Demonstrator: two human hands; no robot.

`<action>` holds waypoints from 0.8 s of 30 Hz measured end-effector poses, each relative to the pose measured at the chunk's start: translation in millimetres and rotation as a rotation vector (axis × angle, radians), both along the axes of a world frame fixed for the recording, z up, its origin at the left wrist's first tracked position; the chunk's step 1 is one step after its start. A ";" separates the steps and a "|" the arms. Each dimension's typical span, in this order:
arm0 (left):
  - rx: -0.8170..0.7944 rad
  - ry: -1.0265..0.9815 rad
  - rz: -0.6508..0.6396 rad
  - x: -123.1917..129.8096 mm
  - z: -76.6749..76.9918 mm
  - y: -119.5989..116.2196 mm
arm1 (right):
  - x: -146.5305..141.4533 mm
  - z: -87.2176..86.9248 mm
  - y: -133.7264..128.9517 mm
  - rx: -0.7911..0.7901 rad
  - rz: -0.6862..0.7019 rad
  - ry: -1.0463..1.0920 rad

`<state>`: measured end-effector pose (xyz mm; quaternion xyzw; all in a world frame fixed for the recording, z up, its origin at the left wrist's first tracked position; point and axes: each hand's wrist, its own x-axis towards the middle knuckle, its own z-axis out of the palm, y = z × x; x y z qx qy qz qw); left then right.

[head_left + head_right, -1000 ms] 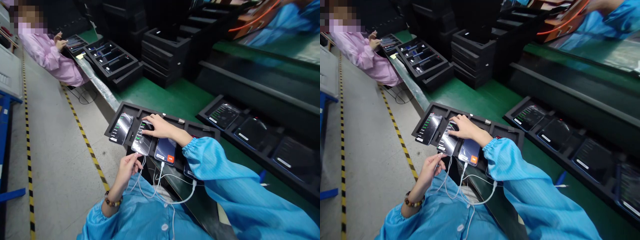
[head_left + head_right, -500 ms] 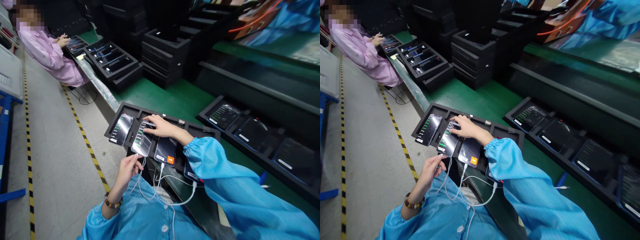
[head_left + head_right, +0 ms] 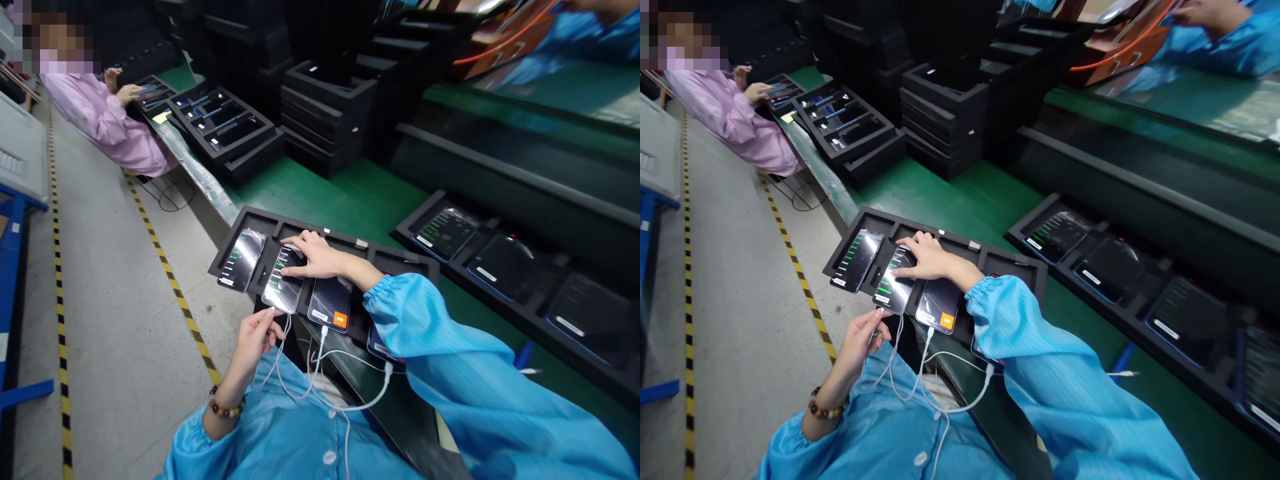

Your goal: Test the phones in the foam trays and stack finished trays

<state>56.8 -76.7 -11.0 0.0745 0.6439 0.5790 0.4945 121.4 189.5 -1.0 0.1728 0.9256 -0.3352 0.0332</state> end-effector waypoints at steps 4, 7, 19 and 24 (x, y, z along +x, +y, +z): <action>0.002 0.005 -0.016 1.8 1.9 -0.2 | 0.2 3.7 1.2 -0.019 0.007 -0.016; 0.011 0.014 -0.040 3.5 3.0 1.2 | 0.6 7.4 0.7 -0.040 0.012 -0.031; 0.062 0.088 -0.092 3.6 2.7 8.2 | -0.7 19.5 2.5 -0.151 0.000 -0.053; 0.058 0.176 -0.141 -2.7 4.5 12.9 | 4.9 27.7 9.7 -0.193 -0.029 0.004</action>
